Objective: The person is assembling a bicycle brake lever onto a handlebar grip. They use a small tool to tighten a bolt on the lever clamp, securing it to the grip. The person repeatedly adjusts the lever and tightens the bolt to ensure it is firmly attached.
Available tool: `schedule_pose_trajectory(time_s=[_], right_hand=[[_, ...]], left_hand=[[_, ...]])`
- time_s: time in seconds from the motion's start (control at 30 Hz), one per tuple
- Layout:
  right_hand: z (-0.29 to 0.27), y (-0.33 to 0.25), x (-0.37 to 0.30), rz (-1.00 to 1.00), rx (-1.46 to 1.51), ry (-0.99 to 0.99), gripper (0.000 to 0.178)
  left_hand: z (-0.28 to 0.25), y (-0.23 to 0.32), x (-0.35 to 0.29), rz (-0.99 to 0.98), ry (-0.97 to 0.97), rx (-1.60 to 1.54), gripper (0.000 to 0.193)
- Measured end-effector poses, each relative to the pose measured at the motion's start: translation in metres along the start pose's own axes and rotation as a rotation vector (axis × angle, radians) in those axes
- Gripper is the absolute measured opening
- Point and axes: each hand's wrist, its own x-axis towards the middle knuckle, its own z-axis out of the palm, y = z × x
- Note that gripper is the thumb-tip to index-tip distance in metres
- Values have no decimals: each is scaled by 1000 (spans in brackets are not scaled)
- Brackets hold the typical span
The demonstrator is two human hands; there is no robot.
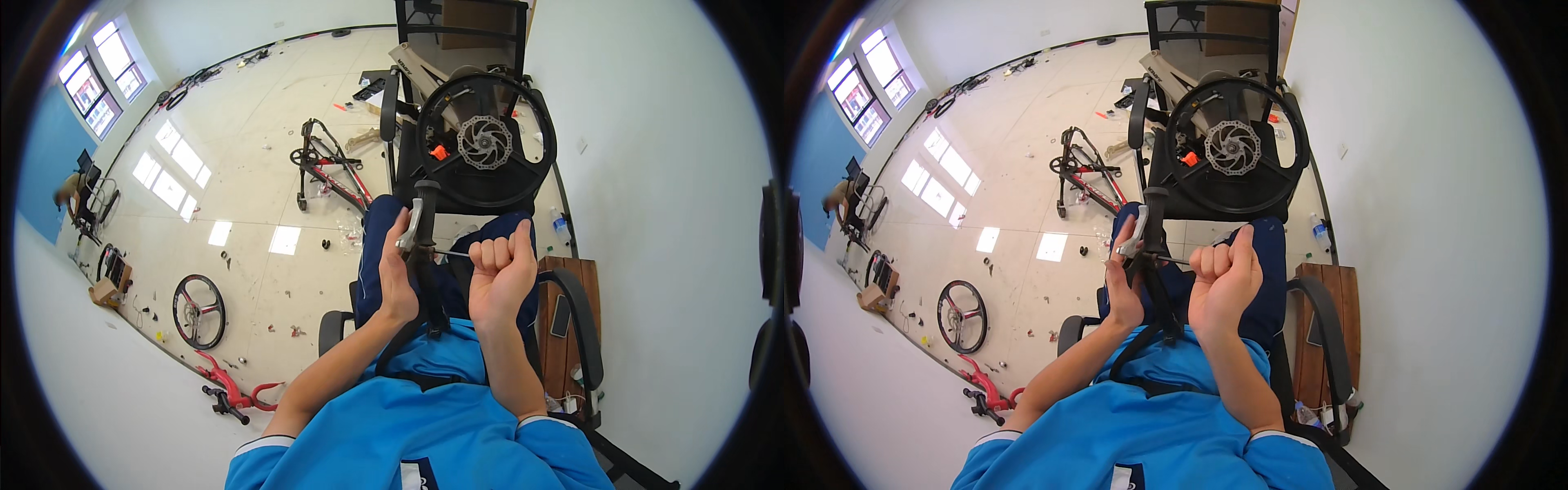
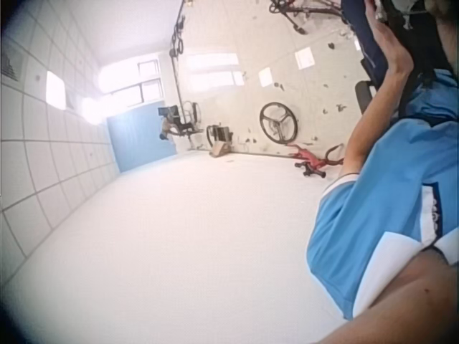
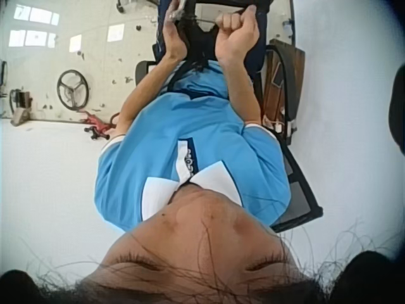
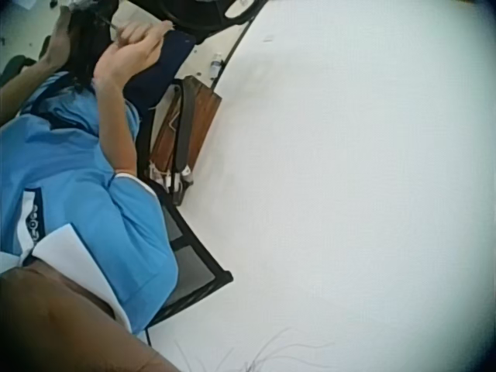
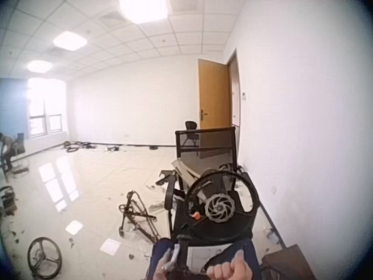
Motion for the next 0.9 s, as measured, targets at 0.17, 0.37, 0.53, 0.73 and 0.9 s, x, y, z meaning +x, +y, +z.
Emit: schedule_pose_trajectory(time_s=[0.17, 0.37, 0.53, 0.73, 0.9], right_hand=[[-1, 5, -17, -237, -207, -339, 49], [-10, -1, -22, -508, -730, -627, 31], [14, -26, -17, -536, -1028, -1418, 32], [16, -44, -30, -404, -1306, -1892, 39], [15, -42, -21, -742, -1269, -1529, 17]], left_hand=[[-8, 13, 5, -232, -155, -109, 73], [-11, 16, 11, -348, -215, -290, 81], [-11, 31, 18, -735, -273, -349, 91], [-15, 31, 20, -803, -369, -242, 73], [-14, 34, 17, -658, -95, -366, 72]])
